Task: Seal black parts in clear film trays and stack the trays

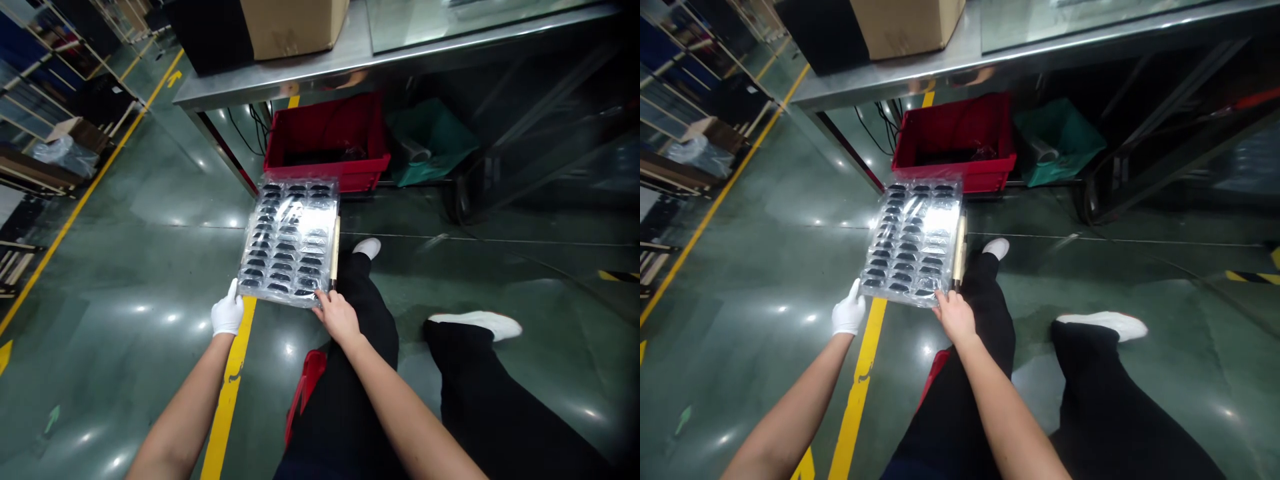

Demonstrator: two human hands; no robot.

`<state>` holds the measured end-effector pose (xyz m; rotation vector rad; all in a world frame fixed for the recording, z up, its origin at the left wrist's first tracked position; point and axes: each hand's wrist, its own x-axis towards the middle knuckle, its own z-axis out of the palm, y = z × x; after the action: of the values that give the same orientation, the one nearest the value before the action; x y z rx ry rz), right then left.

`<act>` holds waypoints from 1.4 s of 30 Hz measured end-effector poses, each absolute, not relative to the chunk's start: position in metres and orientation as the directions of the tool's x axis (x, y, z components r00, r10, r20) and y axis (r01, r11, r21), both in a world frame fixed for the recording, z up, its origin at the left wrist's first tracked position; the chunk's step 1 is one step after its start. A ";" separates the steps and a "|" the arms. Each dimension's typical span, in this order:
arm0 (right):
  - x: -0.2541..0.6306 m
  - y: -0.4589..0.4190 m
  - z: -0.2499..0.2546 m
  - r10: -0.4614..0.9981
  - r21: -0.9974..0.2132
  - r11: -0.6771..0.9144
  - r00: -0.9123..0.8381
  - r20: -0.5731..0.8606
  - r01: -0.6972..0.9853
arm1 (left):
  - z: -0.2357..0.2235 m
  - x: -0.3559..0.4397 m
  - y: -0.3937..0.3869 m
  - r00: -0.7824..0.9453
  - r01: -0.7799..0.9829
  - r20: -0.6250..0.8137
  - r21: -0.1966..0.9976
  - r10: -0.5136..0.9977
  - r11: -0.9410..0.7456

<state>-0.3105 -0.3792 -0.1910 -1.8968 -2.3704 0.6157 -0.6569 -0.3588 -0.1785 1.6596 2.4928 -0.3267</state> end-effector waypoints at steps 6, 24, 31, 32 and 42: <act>-0.310 -0.378 -0.191 0.941 -0.360 0.163 -0.254 -0.223 0.919 | -0.165 -0.646 -0.367 -0.415 0.904 -0.205 0.021 0.887 0.427; -0.305 -0.379 -0.191 0.932 -0.401 0.165 -0.276 -0.236 0.901 | -0.191 -0.444 -0.247 0.219 0.958 0.107 0.168 0.970 -0.234; -0.300 -0.377 -0.195 0.910 -0.433 0.189 -0.323 -0.261 0.881 | -0.214 -0.460 -0.249 0.149 0.960 0.177 0.211 0.973 -0.185; -0.300 -0.378 -0.196 0.909 -0.435 0.189 -0.325 -0.262 0.880 | -0.216 -0.462 -0.250 0.123 0.962 0.200 0.216 0.972 -0.166; -0.302 -0.379 -0.197 0.904 -0.452 0.173 -0.323 -0.280 0.875 | -0.220 -0.468 -0.248 0.091 0.961 0.256 0.229 0.962 -0.152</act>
<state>-0.3016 -0.3788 -0.1966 -1.7959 -2.3652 0.8519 -0.4681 -0.2479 -0.2204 2.3189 2.0434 0.5484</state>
